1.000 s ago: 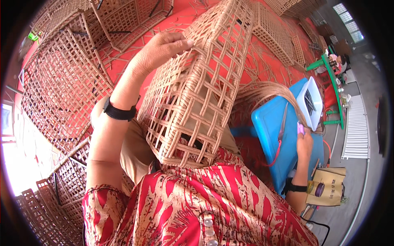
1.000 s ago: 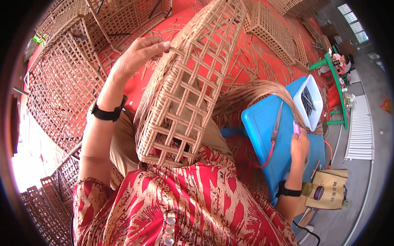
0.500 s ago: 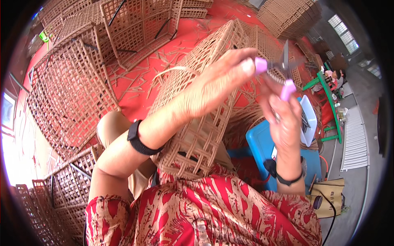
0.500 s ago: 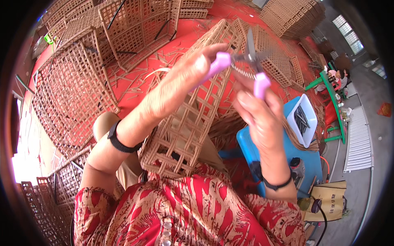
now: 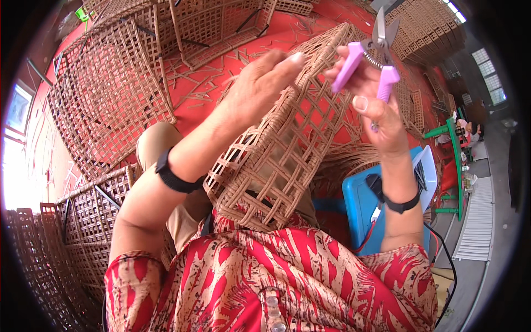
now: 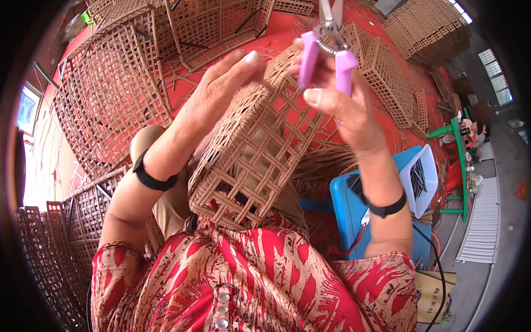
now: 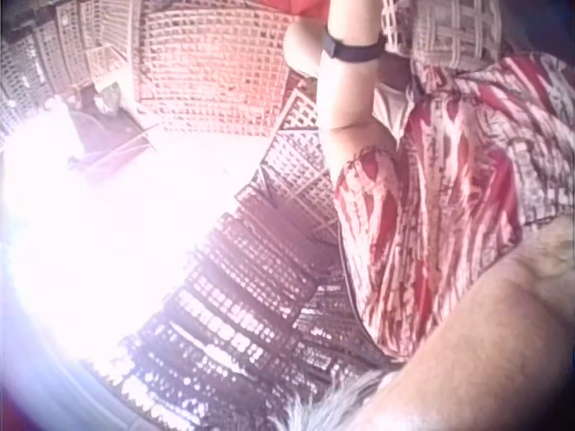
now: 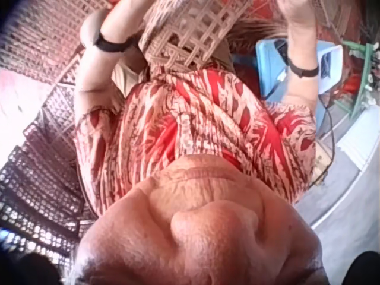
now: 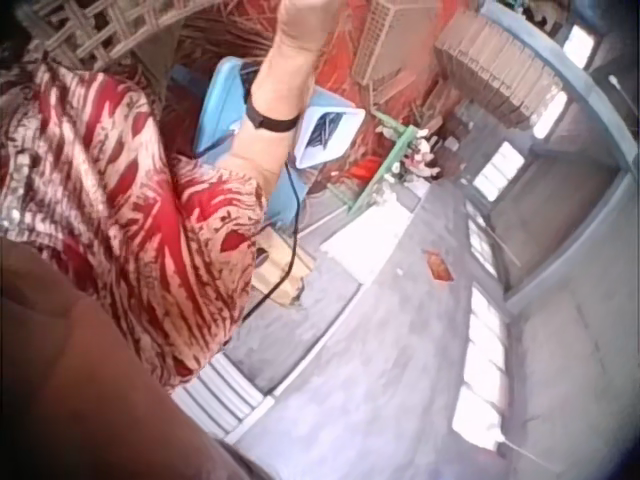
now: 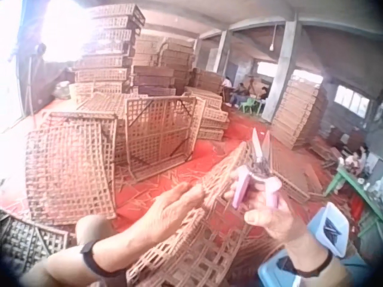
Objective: The worker is assembling and finishing wicker or rattan furniture parts using a pneumatic nail gun and pliers.
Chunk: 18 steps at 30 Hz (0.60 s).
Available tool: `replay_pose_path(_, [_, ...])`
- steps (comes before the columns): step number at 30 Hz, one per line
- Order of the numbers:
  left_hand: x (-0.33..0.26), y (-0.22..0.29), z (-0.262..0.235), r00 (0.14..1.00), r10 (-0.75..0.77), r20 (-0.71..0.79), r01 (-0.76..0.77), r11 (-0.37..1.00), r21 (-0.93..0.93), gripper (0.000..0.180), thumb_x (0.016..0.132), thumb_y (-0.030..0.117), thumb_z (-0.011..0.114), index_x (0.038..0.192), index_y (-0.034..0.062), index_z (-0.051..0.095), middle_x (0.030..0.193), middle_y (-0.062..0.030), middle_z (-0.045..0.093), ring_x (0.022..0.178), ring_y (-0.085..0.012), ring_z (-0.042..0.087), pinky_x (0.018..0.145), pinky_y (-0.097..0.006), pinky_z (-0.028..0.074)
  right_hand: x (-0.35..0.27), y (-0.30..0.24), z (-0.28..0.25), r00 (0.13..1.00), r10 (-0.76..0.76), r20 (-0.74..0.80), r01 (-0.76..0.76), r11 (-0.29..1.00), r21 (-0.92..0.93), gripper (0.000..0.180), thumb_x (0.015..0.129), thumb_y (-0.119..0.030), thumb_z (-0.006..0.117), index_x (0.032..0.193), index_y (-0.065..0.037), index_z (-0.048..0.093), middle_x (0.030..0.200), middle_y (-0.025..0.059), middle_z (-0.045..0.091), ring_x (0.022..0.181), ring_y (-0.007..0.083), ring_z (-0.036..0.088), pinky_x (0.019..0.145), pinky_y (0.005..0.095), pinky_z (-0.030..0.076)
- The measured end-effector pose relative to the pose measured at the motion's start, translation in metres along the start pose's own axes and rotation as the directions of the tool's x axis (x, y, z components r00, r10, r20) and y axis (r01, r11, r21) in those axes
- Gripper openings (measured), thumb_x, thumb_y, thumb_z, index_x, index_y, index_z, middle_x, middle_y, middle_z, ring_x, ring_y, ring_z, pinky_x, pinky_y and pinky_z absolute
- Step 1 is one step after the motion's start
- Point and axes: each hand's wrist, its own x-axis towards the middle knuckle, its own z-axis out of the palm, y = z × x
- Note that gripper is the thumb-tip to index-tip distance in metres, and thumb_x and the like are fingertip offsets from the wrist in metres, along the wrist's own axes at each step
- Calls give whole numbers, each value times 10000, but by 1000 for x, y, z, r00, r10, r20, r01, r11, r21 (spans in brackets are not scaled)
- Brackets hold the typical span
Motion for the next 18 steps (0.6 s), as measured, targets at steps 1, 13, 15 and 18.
replay_pose_path(1, [-5,-7,-4,995,-99,-17,99,994,39,553,952,500,505,1140,-14,587,1042,-97,622,983,-162,576,874,-302,452,1,1,-10,999,-20,-33,16,993,-119,644,739,-182,657,1318,29,471,1270,145,526,1147,261,533,996,384,416])
replay_pose_path(13, [20,-10,-1,995,-33,-93,41,996,80,299,927,309,621,988,33,719,777,-18,681,704,-73,619,675,-228,494,44,47,-81,878,6,478,466,215,-858,646,645,-181,745,1243,-79,524,1190,113,564,1111,317,521,991,418,390])
replay_pose_path(15, [22,0,3,997,3,-71,12,978,210,284,924,290,627,984,29,721,768,-22,679,704,-73,620,670,-230,499,48,51,-83,858,-24,513,503,240,-830,635,659,-202,750,1240,-78,525,1191,112,562,1119,317,517,993,421,386])
replay_pose_path(18, [23,6,6,999,51,-17,-40,921,386,264,915,264,640,972,21,726,745,-29,675,692,-72,619,653,-233,508,56,53,-78,818,-68,571,566,270,-779,615,690,-241,752,1237,-76,526,1191,111,560,1131,317,512,996,423,383])
